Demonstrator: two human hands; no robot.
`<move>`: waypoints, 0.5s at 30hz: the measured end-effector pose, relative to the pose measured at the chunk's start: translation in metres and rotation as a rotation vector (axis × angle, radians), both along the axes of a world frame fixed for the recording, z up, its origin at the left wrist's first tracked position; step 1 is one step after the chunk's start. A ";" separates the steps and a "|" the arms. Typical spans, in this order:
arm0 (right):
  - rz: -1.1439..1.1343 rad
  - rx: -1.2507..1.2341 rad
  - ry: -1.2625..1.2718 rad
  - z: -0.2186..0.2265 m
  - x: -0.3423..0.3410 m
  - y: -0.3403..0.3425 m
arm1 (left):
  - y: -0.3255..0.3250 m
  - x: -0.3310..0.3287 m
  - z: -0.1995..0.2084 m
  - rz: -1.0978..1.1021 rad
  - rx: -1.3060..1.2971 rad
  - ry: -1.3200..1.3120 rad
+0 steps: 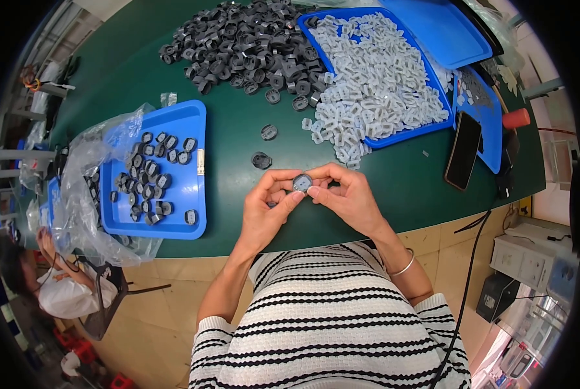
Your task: The person assembles plastic components by hand, repeatedly taking small plastic inserts and pressing them into plastic housings.
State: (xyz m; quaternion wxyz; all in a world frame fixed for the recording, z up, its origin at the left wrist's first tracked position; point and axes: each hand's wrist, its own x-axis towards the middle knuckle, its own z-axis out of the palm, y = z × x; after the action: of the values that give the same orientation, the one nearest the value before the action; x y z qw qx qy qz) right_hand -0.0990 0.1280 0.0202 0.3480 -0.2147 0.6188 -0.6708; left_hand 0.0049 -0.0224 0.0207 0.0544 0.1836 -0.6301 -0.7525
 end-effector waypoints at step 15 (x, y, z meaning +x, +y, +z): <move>-0.088 0.164 0.622 0.010 0.008 -0.013 | 0.003 0.001 -0.016 0.094 0.207 0.004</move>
State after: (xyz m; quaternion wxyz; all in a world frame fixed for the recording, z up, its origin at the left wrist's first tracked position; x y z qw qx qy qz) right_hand -0.0914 0.1151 0.0299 0.1292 -0.3536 0.7561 -0.5353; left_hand 0.0056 -0.0193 0.0043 0.0716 0.2161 -0.5398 -0.8104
